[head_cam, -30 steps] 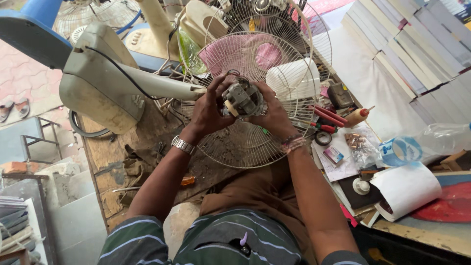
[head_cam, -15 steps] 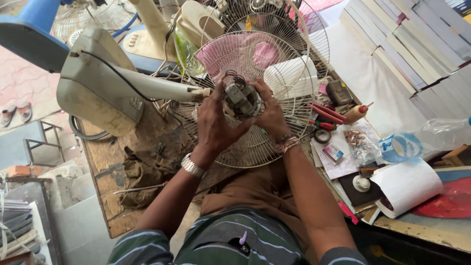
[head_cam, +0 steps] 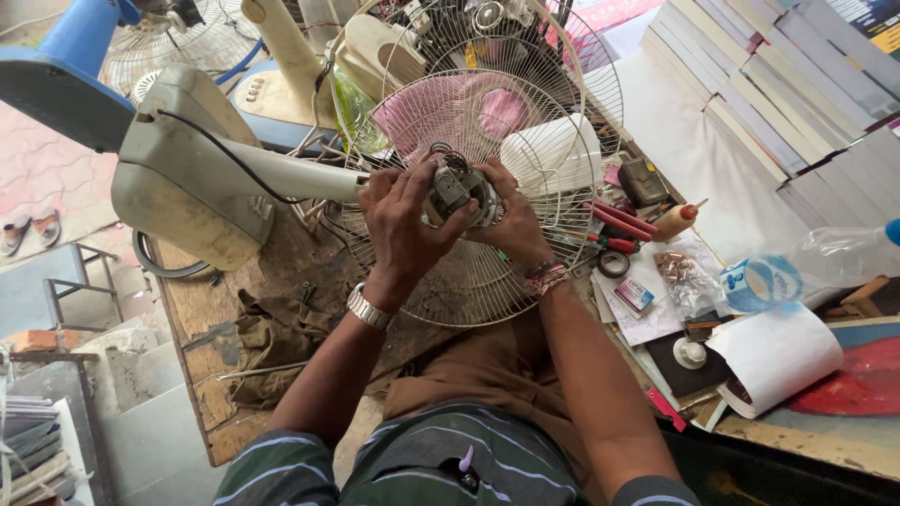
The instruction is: The person disassembles a table fan motor, removes the central cap and rotor, and reassembles the components using a screwdriver. They manipulate the motor housing and internal parts on a cluttered workbench.
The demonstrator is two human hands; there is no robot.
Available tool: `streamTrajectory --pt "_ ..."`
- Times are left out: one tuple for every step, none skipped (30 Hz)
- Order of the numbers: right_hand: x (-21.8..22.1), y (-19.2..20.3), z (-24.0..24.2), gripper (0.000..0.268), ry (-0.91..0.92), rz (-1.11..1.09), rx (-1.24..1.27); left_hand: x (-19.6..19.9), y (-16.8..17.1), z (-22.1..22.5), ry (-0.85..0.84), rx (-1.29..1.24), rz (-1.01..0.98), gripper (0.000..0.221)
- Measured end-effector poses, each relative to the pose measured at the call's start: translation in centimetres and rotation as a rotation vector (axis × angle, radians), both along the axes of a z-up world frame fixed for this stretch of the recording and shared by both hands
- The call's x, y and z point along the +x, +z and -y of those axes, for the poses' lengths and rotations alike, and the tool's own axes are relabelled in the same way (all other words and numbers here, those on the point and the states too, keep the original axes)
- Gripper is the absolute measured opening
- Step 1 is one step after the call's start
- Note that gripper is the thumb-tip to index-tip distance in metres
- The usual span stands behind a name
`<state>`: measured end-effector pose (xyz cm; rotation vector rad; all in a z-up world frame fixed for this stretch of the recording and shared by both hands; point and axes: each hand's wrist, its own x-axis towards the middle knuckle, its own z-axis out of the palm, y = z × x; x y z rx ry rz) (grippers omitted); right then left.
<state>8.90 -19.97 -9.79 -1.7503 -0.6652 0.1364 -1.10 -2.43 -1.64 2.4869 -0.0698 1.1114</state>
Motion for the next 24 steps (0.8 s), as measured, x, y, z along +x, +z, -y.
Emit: streamTrajectory --pt "0.0 0.0 0.0 0.101 -0.003 0.002 -0.010 0.1 0.2 -0.1 -0.047 -0.030 0.023 0.067" --pt "0.1 0.0 0.1 0.101 0.002 0.004 -0.008 0.2 0.3 -0.3 -0.095 -0.060 0.048 0.067" --pt "0.2 0.0 0.1 0.101 0.007 0.007 -0.005 0.5 0.4 -0.5 -0.143 -0.091 0.073 0.066" --pt "0.1 -0.1 0.1 0.101 0.015 0.004 -0.003 0.5 0.4 -0.6 -0.173 -0.124 0.078 0.064" --pt "0.0 -0.2 0.1 0.103 0.021 0.006 -0.001 0.7 0.5 -0.7 -0.202 -0.158 0.084 0.062" --pt "0.1 -0.2 0.0 0.105 0.024 0.014 0.004 1.0 0.7 -0.8 -0.234 -0.188 0.094 0.060" --pt "0.2 -0.1 0.0 0.107 0.028 0.021 0.008 1.5 0.9 -0.9 -0.233 -0.208 0.062 0.058" --pt "-0.2 -0.3 -0.2 0.107 0.033 0.000 0.029 1.5 1.0 -1.0 -0.225 -0.229 0.021 0.055" --pt "-0.5 -0.4 -0.3 0.107 0.038 -0.022 0.049 1.5 1.2 -1.1 -0.217 -0.251 -0.019 0.053" --pt "-0.3 -0.2 -0.2 0.108 0.038 -0.032 0.069 2.1 1.6 -1.1 -0.233 -0.272 -0.016 0.051" --pt "-0.1 0.0 -0.1 0.108 0.028 -0.029 0.040 2.7 2.1 -1.1 -0.249 -0.293 -0.013 0.049" --pt "0.0 0.2 -0.2 0.109 0.018 -0.031 0.016 3.2 2.6 -1.3 -0.263 -0.310 -0.015 0.048" --pt "0.1 0.3 -0.4 0.109 0.009 -0.032 -0.008 4.0 3.1 -1.8 -0.194 -0.401 -0.174 0.048" --pt "-0.3 0.1 -0.2 0.111 0.012 -0.022 -0.020 5.0 3.4 -2.4 -0.124 -0.498 -0.345 0.048" --pt "-0.6 -0.1 -0.1 0.114 0.015 -0.012 -0.032 6.1 3.7 -2.9 -0.054 -0.590 -0.518 0.049" --pt "-0.5 0.0 0.0 0.116 0.020 0.007 -0.043 7.4 3.9 -3.3 -0.100 -0.642 -0.515 0.047" --pt "-0.5 0.0 0.0 0.114 0.017 0.014 -0.052 8.7 4.0 -3.8 -0.146 -0.694 -0.510 0.046" --pt "-0.4 0.2 -0.1 0.112 0.015 0.025 -0.059 10.0 4.0 -4.3 -0.191 -0.742 -0.501 0.045" --pt "-0.2 0.4 -0.1 0.110 0.013 0.036 -0.067 11.1 4.0 -4.8 -0.257 -0.806 -0.524 0.045" --pt "-0.2 0.5 -0.2 0.111 0.007 0.042 -0.090 12.1 3.7 -5.2 -0.324 -0.869 -0.550 0.045" --pt "-0.1 0.5 -0.1 0.112 0.001 0.047 -0.114 12.8 3.3 -5.6 -0.391 -0.932 -0.576 0.044" --pt "-0.1 0.6 -0.1 0.112 -0.007 0.051 -0.136 13.2 2.9 -6.2 -0.413 -0.941 -0.606 0.043" --pt "0.0 0.6 0.0 0.112 0.002 0.048 -0.096 13.8 2.5 -6.7 -0.435 -0.949 -0.635 0.042" --pt "-0.1 0.5 0.0 0.111 0.014 0.040 -0.056 14.1 2.0 -7.1 -0.453 -0.959 -0.668 0.041"
